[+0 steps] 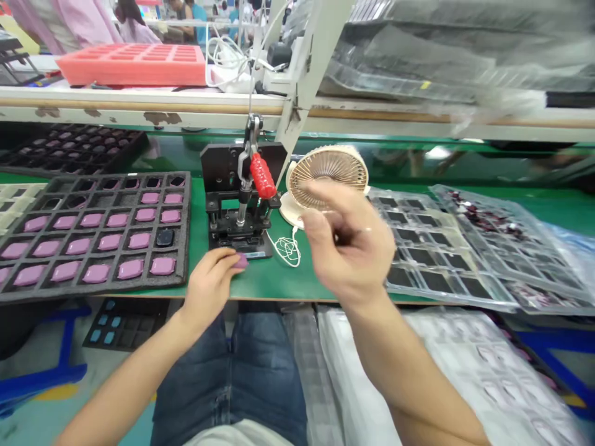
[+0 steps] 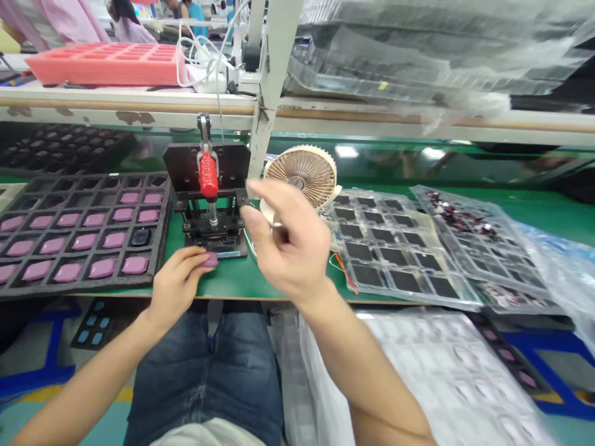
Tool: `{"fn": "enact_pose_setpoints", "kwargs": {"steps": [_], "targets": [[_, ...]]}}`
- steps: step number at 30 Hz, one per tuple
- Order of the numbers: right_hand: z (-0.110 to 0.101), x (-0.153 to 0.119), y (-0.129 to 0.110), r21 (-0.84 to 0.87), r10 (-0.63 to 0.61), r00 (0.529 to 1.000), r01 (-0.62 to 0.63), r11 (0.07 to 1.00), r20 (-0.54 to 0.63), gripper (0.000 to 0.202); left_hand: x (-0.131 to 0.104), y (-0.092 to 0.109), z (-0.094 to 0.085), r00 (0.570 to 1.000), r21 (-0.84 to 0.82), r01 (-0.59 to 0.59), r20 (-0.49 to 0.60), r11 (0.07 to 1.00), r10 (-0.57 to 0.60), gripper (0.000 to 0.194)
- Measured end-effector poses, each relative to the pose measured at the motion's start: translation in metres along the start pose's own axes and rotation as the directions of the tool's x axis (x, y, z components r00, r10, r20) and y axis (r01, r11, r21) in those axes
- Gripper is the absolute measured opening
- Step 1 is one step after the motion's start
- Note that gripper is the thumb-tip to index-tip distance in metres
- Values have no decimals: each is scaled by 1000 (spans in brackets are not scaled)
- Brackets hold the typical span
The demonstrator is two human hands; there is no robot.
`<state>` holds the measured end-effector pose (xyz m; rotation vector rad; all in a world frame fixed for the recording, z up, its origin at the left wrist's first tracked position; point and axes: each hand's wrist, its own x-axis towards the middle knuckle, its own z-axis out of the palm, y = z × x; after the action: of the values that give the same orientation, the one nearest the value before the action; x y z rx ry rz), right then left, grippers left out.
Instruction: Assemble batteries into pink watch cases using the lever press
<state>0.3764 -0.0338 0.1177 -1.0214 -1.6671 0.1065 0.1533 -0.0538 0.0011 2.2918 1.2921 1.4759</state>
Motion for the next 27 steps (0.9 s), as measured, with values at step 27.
{"fn": "enact_pose_setpoints", "kwargs": {"steps": [27], "targets": [[90,-6,77,-398,64,615,425,813,786,40,-29,5,-33,980,14,138,-150,990,-134,25]]}}
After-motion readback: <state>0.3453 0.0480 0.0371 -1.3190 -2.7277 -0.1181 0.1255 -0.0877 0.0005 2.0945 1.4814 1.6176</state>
